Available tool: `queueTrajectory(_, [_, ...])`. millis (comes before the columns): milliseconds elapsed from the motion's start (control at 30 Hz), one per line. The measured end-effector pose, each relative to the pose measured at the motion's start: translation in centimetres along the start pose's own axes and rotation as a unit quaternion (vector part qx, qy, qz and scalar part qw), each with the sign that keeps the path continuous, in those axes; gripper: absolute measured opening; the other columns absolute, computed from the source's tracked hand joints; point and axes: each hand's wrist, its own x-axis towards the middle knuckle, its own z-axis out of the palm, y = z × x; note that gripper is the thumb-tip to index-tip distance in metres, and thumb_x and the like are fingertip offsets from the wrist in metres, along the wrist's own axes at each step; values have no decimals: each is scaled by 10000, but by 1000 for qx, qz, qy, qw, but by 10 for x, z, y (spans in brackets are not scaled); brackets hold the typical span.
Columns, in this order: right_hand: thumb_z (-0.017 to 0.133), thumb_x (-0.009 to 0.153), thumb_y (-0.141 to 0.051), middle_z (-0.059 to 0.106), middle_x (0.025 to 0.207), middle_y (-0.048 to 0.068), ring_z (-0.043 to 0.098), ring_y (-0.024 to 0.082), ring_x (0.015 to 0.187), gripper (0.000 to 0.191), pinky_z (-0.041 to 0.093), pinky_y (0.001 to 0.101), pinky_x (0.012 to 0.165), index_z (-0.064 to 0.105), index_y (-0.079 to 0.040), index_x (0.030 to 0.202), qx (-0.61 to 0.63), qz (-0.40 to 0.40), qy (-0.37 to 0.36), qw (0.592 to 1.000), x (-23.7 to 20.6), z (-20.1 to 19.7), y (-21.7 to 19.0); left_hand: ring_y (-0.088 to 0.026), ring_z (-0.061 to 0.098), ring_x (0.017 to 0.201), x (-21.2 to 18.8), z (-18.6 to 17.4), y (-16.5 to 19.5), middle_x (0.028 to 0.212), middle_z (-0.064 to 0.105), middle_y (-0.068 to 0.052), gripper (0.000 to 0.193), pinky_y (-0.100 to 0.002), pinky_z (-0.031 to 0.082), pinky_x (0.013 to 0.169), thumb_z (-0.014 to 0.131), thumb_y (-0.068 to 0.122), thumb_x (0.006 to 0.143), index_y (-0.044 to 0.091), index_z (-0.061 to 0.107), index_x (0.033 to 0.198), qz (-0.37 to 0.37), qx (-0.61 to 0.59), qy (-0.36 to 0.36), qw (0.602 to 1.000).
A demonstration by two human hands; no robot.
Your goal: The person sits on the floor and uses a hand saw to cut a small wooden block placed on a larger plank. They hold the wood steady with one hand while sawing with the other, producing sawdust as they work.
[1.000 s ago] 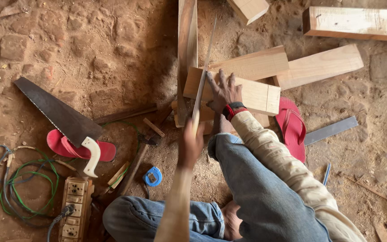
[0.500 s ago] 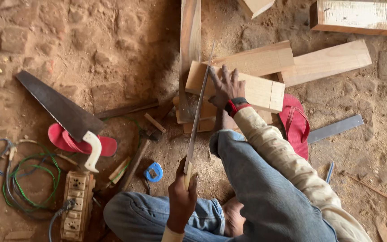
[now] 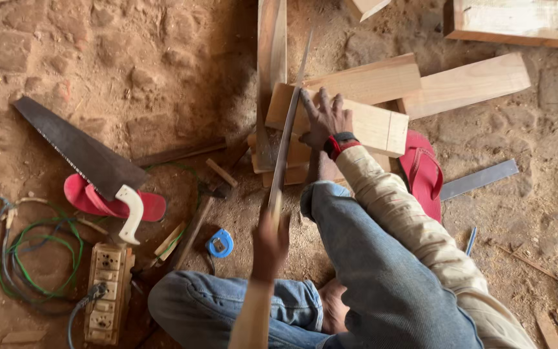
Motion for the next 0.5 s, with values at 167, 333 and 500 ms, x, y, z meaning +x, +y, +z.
queueTrajectory(167, [916,616,-575,201,1661,224,257,618,1424,1272,398,781,965,173,-363,1625,-12,-3,15,1000,-1,-2,-2,-89,550,380,-87,-45,23,544,621,-63,518,-263,421,333,536,389,1031,-73,564,1264,-122,15,-33,992])
queueTrajectory(333, [905,640,-581,214,1658,234,267,619,1414,1260,405,801,929,165,-345,1632,-27,-12,25,999,-5,1,-2,-129,702,599,15,-6,-2,822,715,-143,418,-219,572,446,570,237,1084,-93,531,1338,31,-1,-14,999])
queueTrajectory(500, [905,644,-545,235,1654,223,293,595,1418,1235,439,749,931,187,-360,1632,-30,-10,32,999,-6,-1,-1,-271,755,789,135,55,-17,933,733,-203,221,-336,601,602,605,156,1068,-42,613,1167,32,12,-15,999])
